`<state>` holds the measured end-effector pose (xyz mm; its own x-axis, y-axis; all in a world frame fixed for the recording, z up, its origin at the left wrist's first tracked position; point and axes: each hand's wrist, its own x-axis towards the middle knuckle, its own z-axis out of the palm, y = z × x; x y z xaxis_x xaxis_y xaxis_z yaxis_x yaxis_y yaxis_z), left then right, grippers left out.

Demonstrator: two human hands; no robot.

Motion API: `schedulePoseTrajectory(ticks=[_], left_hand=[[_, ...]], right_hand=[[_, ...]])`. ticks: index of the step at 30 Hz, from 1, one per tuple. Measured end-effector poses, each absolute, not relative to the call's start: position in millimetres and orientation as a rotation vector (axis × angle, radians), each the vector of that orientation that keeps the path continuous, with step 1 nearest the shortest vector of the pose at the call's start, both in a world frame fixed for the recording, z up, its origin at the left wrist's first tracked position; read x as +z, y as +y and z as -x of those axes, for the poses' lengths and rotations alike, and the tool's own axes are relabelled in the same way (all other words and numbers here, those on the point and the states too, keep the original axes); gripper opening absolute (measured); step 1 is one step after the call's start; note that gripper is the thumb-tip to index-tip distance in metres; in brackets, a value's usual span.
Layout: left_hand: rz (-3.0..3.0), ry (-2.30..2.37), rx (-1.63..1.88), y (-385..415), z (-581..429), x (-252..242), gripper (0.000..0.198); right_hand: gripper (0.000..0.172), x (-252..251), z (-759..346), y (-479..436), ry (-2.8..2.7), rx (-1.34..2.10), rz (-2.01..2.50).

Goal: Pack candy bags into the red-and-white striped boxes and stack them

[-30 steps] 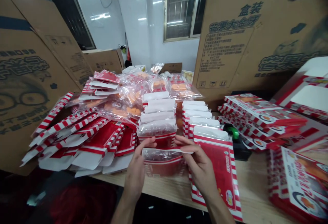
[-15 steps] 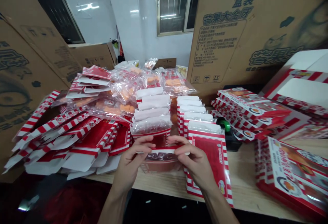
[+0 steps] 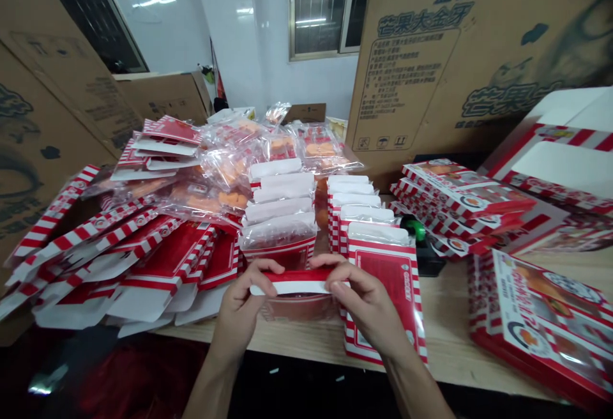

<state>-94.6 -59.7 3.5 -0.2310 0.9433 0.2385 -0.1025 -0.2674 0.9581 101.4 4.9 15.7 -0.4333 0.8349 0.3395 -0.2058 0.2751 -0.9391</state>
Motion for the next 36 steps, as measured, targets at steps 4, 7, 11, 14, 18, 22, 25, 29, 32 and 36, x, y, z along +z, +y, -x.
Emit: schedulePoseTrajectory(ticks=[4, 7, 11, 14, 18, 22, 25, 29, 32, 36], left_hand=[[-1.291, 1.150, 1.506, -65.3, 100.9, 7.8, 0.008], [-1.285, 1.242, 1.518, -64.6, 102.2, 9.4, 0.010], [-1.315, 1.255, 1.519, -61.9, 102.8, 11.7, 0.008], [-1.393, 1.263, 1.488, -61.7, 106.0, 14.9, 0.008], [-1.513, 1.287, 1.502, -62.0, 108.3, 13.0, 0.009], [-1.605, 1.309, 1.645, -62.1, 101.0, 2.5, 0.005], [-1.592, 1.344, 1.726, -62.1, 93.6, -4.2, 0.003], [-1.569, 1.364, 1.749, -60.4, 86.9, -7.4, 0.009], [-1.550, 1.388, 1.803, -58.0, 83.4, -8.7, 0.008], [-1.535, 1.418, 1.877, -54.2, 80.5, -10.6, 0.007]], right_hand=[[0.018, 26.3, -102.0, 0.5, -1.740, 1.125, 0.716], [0.014, 29.5, -103.0, 1.2, -1.897, 0.924, 0.689], [0.006, 31.8, -101.7, 2.5, -1.901, 0.876, 0.616], [0.008, 35.5, -100.9, 3.4, -1.958, 0.861, 0.598], [0.014, 35.7, -103.5, 8.7, -2.030, 0.843, 0.497], [0.018, 27.8, -108.7, 8.6, -1.945, 1.034, 0.430], [0.020, 27.7, -110.3, 2.8, -1.901, 1.164, 0.493], [0.014, 35.4, -107.3, 2.3, -1.833, 1.326, 0.565], [0.015, 34.1, -105.3, 7.4, -1.752, 1.396, 0.558], [0.016, 19.8, -105.9, 7.7, -1.788, 1.332, 0.445]])
